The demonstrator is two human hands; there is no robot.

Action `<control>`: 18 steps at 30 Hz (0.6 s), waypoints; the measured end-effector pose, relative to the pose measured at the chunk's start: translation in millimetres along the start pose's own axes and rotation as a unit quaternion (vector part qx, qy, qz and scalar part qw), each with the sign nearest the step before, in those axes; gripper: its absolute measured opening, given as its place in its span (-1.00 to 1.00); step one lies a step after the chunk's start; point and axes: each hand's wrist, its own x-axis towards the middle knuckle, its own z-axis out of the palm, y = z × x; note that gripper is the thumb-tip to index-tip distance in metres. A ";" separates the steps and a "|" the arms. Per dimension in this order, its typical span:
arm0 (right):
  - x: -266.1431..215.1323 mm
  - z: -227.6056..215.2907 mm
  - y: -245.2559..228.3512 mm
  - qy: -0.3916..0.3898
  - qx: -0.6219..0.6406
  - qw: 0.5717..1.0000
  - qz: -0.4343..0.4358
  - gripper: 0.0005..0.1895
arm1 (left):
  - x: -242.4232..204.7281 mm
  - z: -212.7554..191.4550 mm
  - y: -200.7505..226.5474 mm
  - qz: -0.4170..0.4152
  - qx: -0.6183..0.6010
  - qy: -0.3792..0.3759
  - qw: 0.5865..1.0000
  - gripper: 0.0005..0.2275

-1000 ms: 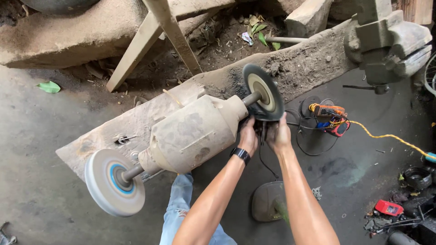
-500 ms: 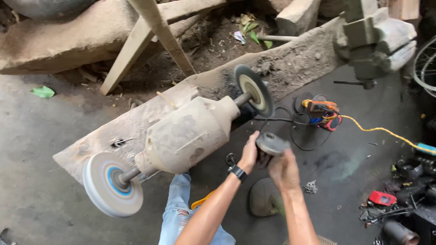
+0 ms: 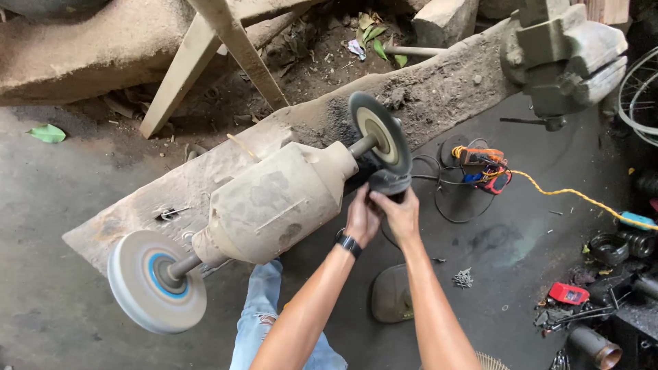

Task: The person uses a bench grinder to smooth and shape various metal components, including a cylindrical shaft and a circular disc. They hold the parts with both hands against the spinning wheel, rotating them to grind different surfaces. The person briefly walks to a nearby table to retrieve additional parts from a metal bowl before returning to the grinder.

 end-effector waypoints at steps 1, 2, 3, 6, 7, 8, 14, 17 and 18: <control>8.3 0.8 3.0 -0.002 -0.001 1.000 -0.001 -0.54 | 14.0 -1.9 -2.2 0.002 -0.002 0.000 1.000 -0.63; 16.5 1.8 5.9 -0.009 0.036 0.999 0.023 -0.57 | 27.7 -3.8 -4.3 0.008 -0.010 0.008 1.000 -0.65; 24.6 3.2 8.5 -0.014 0.074 0.996 0.046 -0.59 | 41.5 -5.5 -5.6 0.014 -0.018 0.016 1.000 -0.68; 36.7 7.1 8.7 -0.001 0.047 0.999 0.026 -0.56 | 88.0 -43.2 -32.1 0.045 -0.021 -0.001 0.999 -0.72; 35.3 8.5 3.9 -0.005 0.047 0.999 0.027 -0.56 | 75.2 -28.6 -23.6 0.049 -0.023 0.001 0.999 -0.72; 33.5 9.6 -0.9 -0.001 0.034 0.999 0.024 -0.57 | 62.1 -13.9 -15.4 0.048 -0.023 0.004 0.999 -0.72; -7.1 -7.2 -17.6 -0.001 0.032 0.999 0.012 -0.59 | -27.7 48.3 17.9 0.010 -0.022 0.018 1.000 -0.72; -42.7 -40.0 0.9 -0.070 0.069 0.995 -0.014 -0.57 | -73.7 55.9 25.0 -0.019 -0.002 -0.017 1.000 -0.71; -49.7 -49.7 11.4 -0.135 0.096 0.985 -0.037 -0.55 | -83.5 55.7 29.6 -0.025 0.011 -0.034 0.999 -0.71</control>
